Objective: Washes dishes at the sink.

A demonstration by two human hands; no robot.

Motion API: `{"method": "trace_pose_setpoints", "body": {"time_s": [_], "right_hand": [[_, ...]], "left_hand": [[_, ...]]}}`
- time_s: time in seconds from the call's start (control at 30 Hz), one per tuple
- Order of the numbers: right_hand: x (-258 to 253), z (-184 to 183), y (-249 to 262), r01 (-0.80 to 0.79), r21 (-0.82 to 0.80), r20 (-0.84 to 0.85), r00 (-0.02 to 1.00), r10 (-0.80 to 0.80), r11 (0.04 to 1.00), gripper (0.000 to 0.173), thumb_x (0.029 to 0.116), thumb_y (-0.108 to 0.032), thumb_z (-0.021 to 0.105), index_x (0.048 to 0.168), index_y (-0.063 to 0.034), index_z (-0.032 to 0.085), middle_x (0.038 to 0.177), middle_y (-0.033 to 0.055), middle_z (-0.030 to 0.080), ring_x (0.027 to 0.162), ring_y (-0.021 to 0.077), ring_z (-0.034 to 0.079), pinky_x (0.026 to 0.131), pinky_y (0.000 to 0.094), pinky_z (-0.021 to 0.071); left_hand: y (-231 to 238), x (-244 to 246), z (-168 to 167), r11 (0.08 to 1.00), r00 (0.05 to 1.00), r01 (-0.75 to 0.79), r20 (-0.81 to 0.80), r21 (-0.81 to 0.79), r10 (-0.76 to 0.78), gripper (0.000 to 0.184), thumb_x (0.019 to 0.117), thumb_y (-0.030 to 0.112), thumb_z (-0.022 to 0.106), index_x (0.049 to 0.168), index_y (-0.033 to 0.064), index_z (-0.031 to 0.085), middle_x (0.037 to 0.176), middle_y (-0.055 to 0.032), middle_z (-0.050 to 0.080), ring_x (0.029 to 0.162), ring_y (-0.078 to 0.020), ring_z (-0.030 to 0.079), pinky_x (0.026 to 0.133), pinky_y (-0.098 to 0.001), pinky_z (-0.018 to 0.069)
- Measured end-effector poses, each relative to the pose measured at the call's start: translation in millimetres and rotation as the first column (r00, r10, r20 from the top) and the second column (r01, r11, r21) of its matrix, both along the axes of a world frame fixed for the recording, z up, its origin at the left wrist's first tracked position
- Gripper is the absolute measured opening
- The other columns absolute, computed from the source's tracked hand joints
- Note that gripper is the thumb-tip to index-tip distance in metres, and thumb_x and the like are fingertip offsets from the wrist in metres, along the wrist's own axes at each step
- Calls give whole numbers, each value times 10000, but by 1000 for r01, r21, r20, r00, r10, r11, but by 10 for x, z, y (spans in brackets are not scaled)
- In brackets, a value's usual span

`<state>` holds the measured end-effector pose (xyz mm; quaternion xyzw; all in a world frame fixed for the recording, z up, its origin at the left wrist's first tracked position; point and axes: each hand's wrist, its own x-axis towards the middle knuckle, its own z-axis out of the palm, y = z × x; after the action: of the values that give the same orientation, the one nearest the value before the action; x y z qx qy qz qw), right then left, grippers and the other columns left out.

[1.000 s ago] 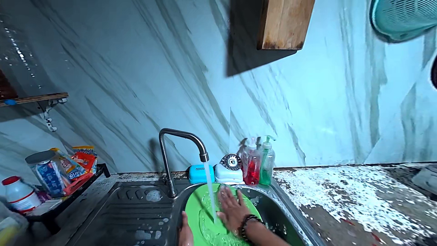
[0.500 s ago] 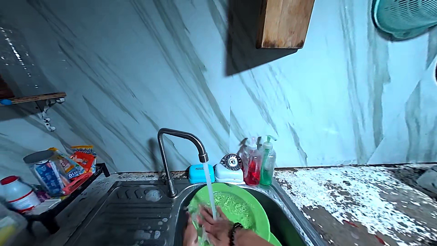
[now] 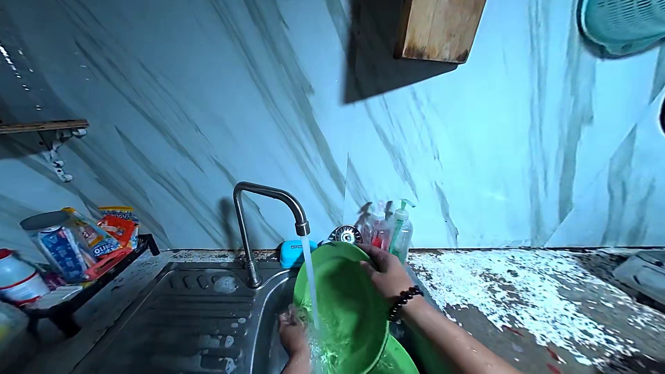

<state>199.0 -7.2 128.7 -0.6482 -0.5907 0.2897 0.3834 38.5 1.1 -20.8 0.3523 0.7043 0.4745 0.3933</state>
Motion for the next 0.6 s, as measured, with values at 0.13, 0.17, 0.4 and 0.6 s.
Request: {"method": "trace_pose_setpoints", "body": {"time_s": [0.13,0.17,0.4,0.6], "right_hand": [[-617,239,-107,-210,-149,297,923,246,966,494,1025,9,496,1517,-16,456,1385,256,601,1280,384,594,1101,514,441],[-765,277,-103,-253,-203,364,877,313,946,490,1029,15,477,1517,-23,454,1383,257,599,1280,395,591,1094,527,442],[-1223,426,-52,-372,-376,656,540,527,849,572,1084,7,342,1635,-72,204,1524,257,463,1313,442,554,1069,564,445],[-752,611,-201,-215,-448,664,570,484,868,409,1106,-58,356,1505,2,420,1397,293,564,1313,455,547,1061,591,433]], "left_hand": [[9,66,-99,941,978,189,-37,-280,-207,378,1093,133,442,1394,-85,510,1421,-315,517,1344,-430,488,1107,-549,391],[24,26,-143,898,945,271,-81,-346,-317,389,1070,123,490,1403,-78,508,1429,-309,513,1350,-425,483,1106,-552,386],[-101,-104,-353,621,803,500,54,-604,-594,432,1050,208,555,1383,-61,497,1363,-281,562,1209,-370,607,981,-515,510],[-37,-119,-421,687,794,539,22,-487,-607,644,1006,288,662,1483,-58,403,1414,-320,518,1294,-431,548,1047,-571,470]]}}
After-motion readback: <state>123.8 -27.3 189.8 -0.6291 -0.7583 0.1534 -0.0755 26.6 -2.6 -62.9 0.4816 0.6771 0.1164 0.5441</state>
